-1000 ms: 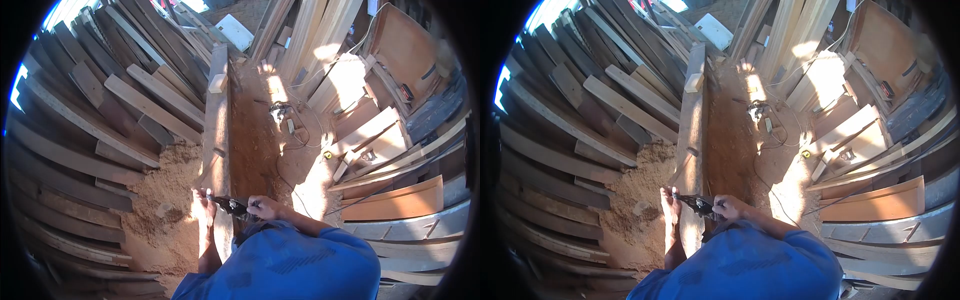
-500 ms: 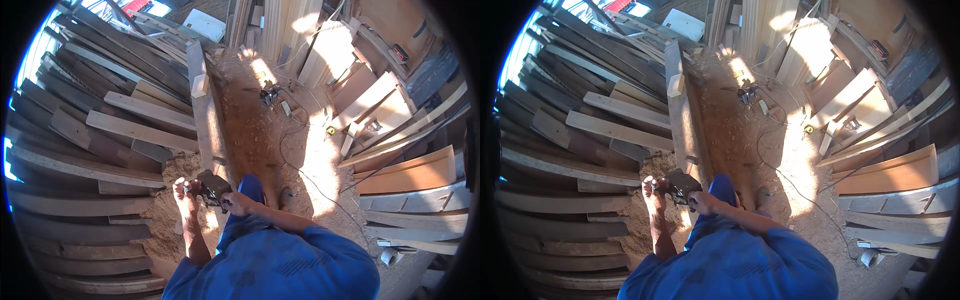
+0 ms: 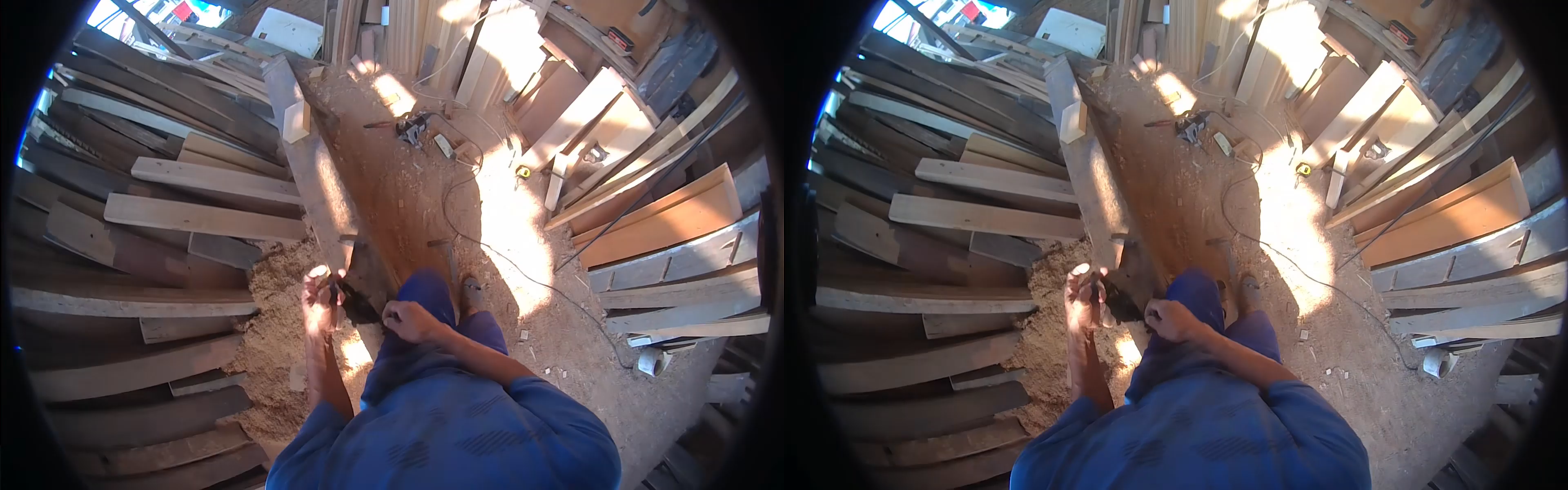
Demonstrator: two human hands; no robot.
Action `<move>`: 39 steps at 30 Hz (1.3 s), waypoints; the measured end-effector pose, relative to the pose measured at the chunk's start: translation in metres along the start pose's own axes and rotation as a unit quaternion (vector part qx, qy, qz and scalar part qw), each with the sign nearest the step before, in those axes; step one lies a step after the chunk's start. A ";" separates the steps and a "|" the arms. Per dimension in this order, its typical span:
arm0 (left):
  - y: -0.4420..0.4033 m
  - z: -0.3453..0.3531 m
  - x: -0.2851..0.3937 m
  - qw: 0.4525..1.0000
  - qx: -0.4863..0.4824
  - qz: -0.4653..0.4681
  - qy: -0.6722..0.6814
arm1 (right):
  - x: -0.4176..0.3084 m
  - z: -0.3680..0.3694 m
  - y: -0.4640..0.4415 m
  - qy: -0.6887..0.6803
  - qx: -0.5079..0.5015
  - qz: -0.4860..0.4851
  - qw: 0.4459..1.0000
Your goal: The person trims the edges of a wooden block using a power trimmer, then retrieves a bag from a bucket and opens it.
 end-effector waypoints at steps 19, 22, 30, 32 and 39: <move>0.019 -0.013 0.007 0.981 -0.034 -0.111 -0.158 | -0.094 0.001 -0.035 0.208 0.123 -0.113 0.964; 0.021 -0.012 0.014 0.985 -0.022 -0.096 -0.143 | -0.064 0.035 -0.061 0.416 0.077 0.010 0.906; 0.016 -0.055 -0.006 0.980 -0.037 0.008 -0.197 | -0.046 0.038 -0.062 0.510 -0.165 0.231 0.812; 0.013 -0.053 0.000 0.967 -0.029 0.051 -0.249 | -0.050 0.033 -0.061 0.535 -0.163 0.217 0.800; 0.012 -0.048 0.006 0.880 -0.018 0.212 -0.424 | -0.041 0.024 -0.065 0.482 -0.156 0.170 0.845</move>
Point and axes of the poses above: each hand's wrist, its own y-axis away from the middle knuckle, its own z-axis out of the palm, x = y × z, the point moved 5 cm from there along -y, towards the middle knuckle, and after that the axes turned 14 degrees about y, right-handed, at the moved point
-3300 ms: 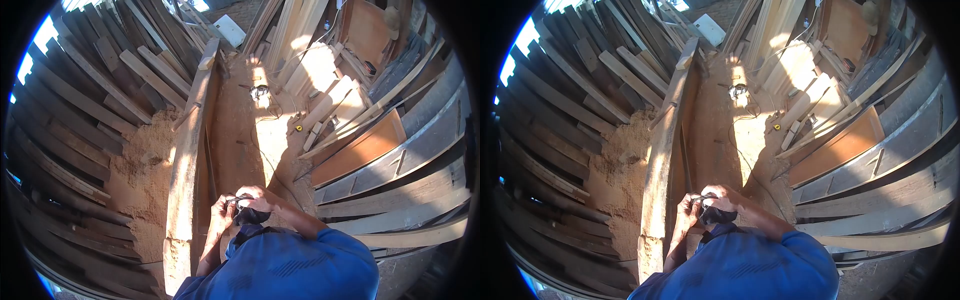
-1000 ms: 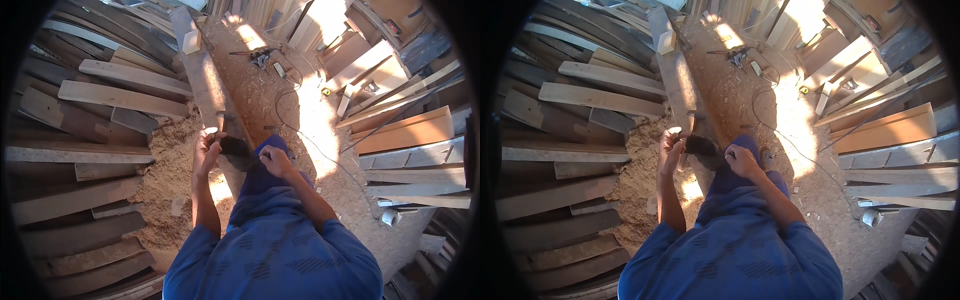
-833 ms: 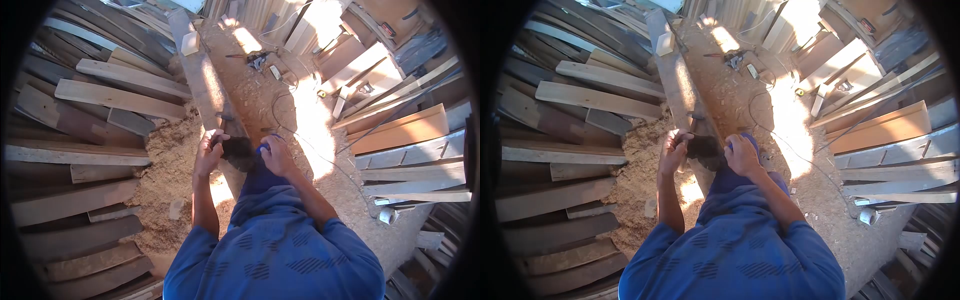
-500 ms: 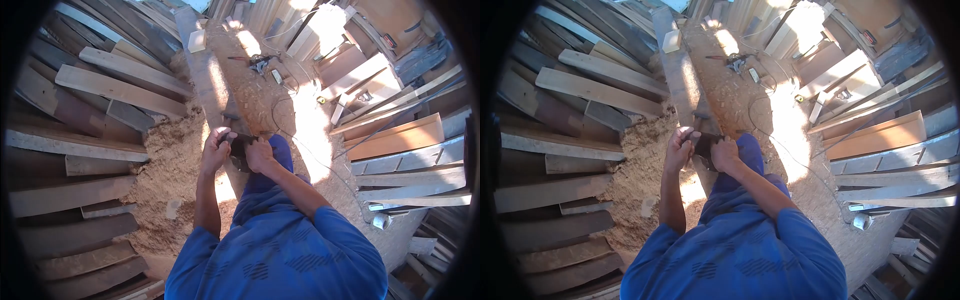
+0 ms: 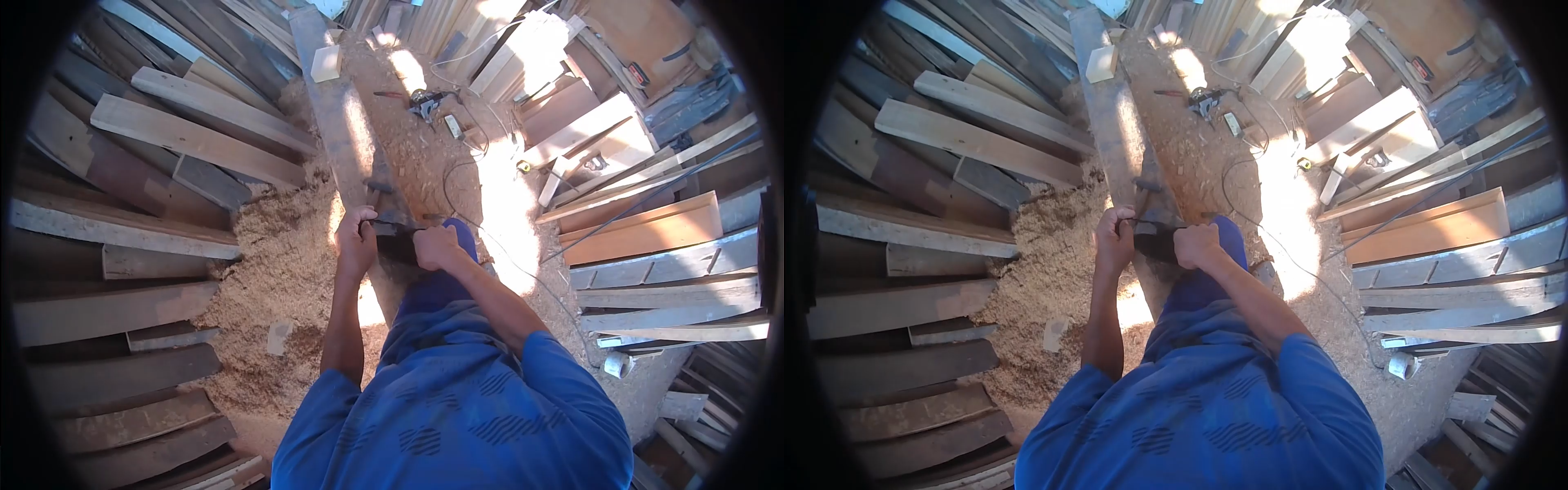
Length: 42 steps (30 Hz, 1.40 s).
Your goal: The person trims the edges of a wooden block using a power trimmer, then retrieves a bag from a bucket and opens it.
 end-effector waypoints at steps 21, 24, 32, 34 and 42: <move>0.056 0.055 0.007 0.972 -0.083 -0.214 -0.052 | 0.038 0.046 0.007 -0.431 0.146 0.002 0.890; 0.059 0.056 0.004 0.968 -0.118 -0.184 -0.124 | 0.036 0.041 0.014 -0.401 0.139 0.010 0.906; 0.074 0.054 -0.011 0.956 -0.182 -0.228 -0.004 | 0.028 -0.002 0.053 -0.310 0.192 -0.029 0.931; 0.076 0.054 -0.015 0.955 -0.170 -0.226 0.086 | 0.019 -0.032 0.069 -0.283 0.337 -0.087 0.894; 0.082 0.048 -0.012 0.875 -0.069 -0.354 0.322 | 0.021 0.011 0.022 -0.378 0.147 -0.117 0.907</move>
Point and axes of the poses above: each hand's wrist, its own y-axis away from the middle knuckle, its own z-axis out of the palm, x = y × z, the point moved 5 cm from there along -y, towards the middle knuckle, and after that the axes turned 14 degrees about y, right-handed, at the moved point
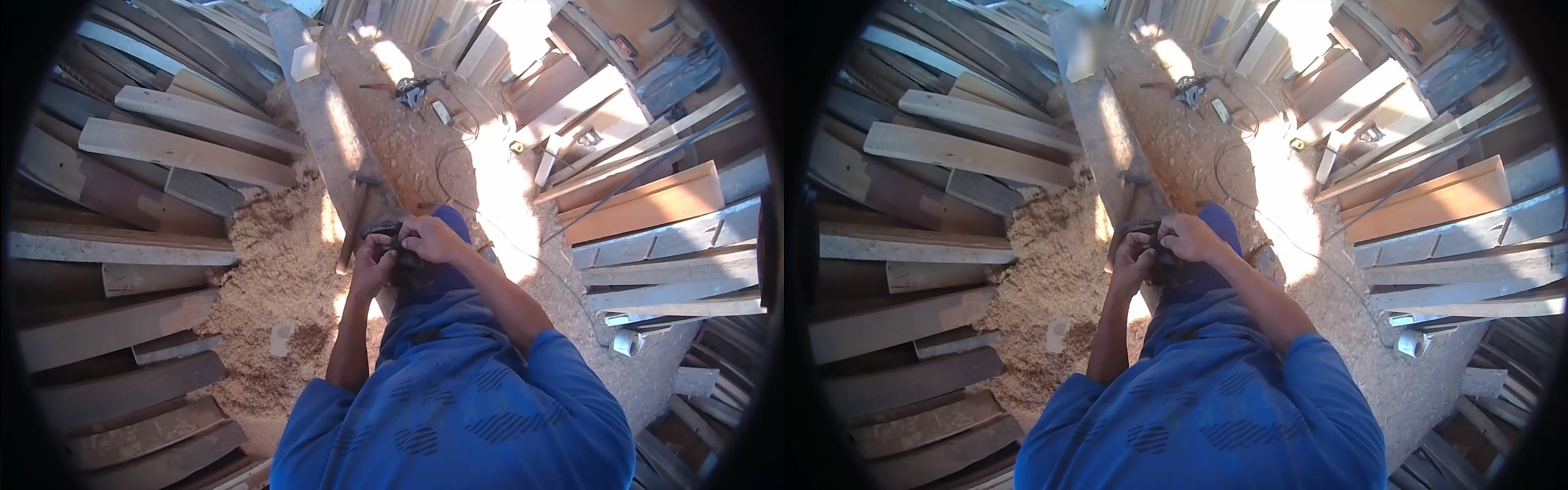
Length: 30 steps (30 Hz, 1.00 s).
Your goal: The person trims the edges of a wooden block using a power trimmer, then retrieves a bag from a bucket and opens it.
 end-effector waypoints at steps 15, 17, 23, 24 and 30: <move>0.000 -0.004 -0.016 1.000 -0.013 -0.006 -0.002 | -0.011 0.001 0.014 0.065 0.037 -0.089 0.993; 0.000 -0.013 -0.024 1.000 -0.003 -0.010 0.003 | 0.001 0.003 0.009 -0.014 -0.018 -0.038 0.999; 0.004 -0.010 -0.023 0.998 -0.049 0.029 -0.032 | 0.007 0.008 0.006 -0.007 -0.051 -0.046 0.998; 0.004 -0.011 -0.022 0.998 -0.030 0.014 -0.056 | 0.001 0.006 0.009 -0.008 -0.064 -0.025 0.998; 0.002 -0.012 -0.018 0.983 -0.021 0.062 -0.174 | 0.000 0.022 0.006 0.144 0.012 -0.065 0.987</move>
Point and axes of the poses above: each hand's wrist, its own y-axis away from the middle knuckle, its own z-axis out of the palm, x = y × z, the point moved 5 cm from there along -y, towards the middle knuckle, and after that the axes turned 14 degrees about y, right-handed, at the moved point
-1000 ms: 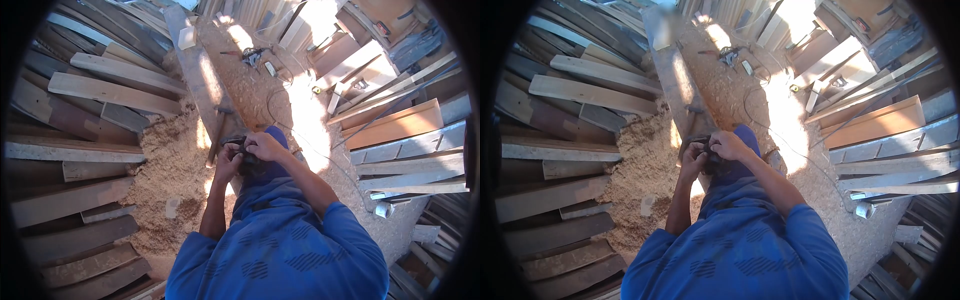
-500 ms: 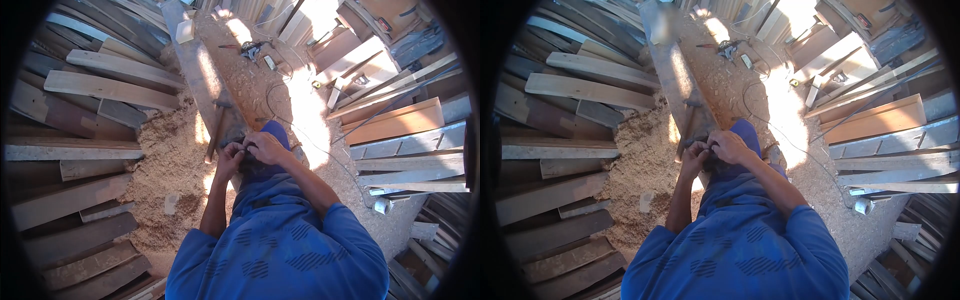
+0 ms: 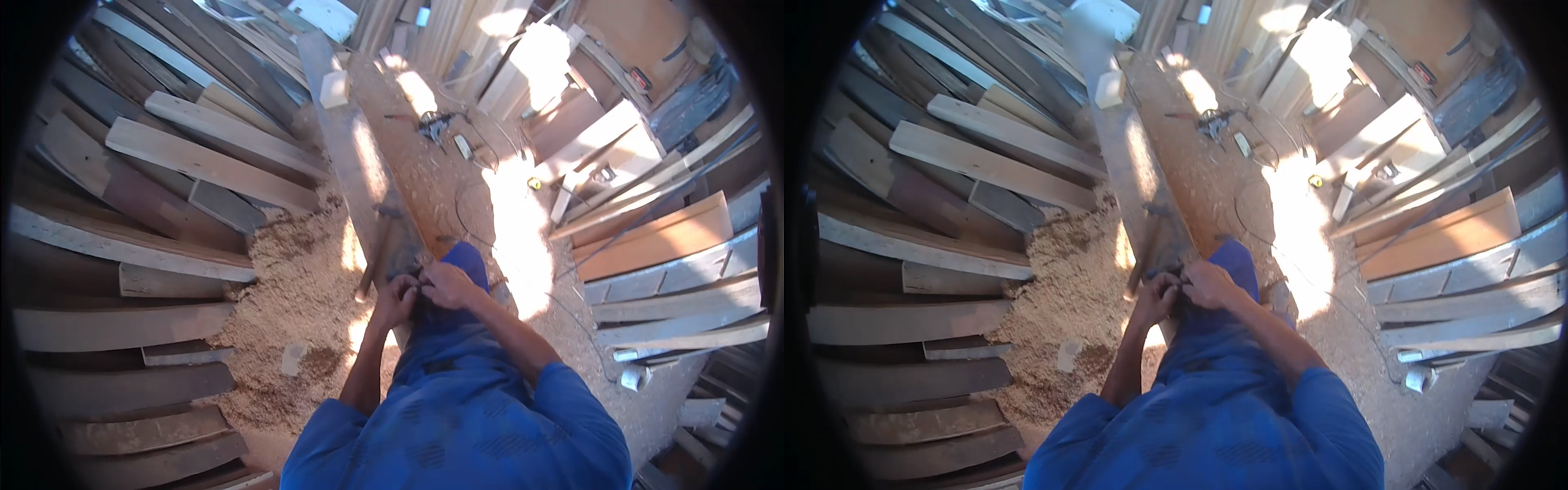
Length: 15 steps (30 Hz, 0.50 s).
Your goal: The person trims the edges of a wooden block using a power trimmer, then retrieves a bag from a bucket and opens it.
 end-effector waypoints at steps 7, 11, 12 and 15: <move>0.000 0.004 0.067 0.979 -0.070 -0.084 -0.174 | -0.007 -0.007 0.003 -0.023 -0.072 0.068 0.995; -0.010 -0.002 0.037 0.943 -0.178 0.067 -0.275 | 0.005 0.004 0.004 -0.059 -0.113 0.071 0.989; -0.016 -0.003 0.018 0.930 -0.211 0.082 -0.290 | 0.007 0.008 0.005 -0.064 -0.121 0.058 0.989; -0.007 0.009 0.043 0.916 -0.210 0.075 -0.335 | 0.013 0.014 0.008 -0.116 -0.150 0.023 0.982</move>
Point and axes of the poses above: each hand's wrist, its own y-axis away from the middle knuckle, its own z-axis out of the palm, x = y × z, the point moved 5 cm from there along -y, towards the middle knuckle, and after that the axes turned 14 degrees about y, right-handed, at the moved point
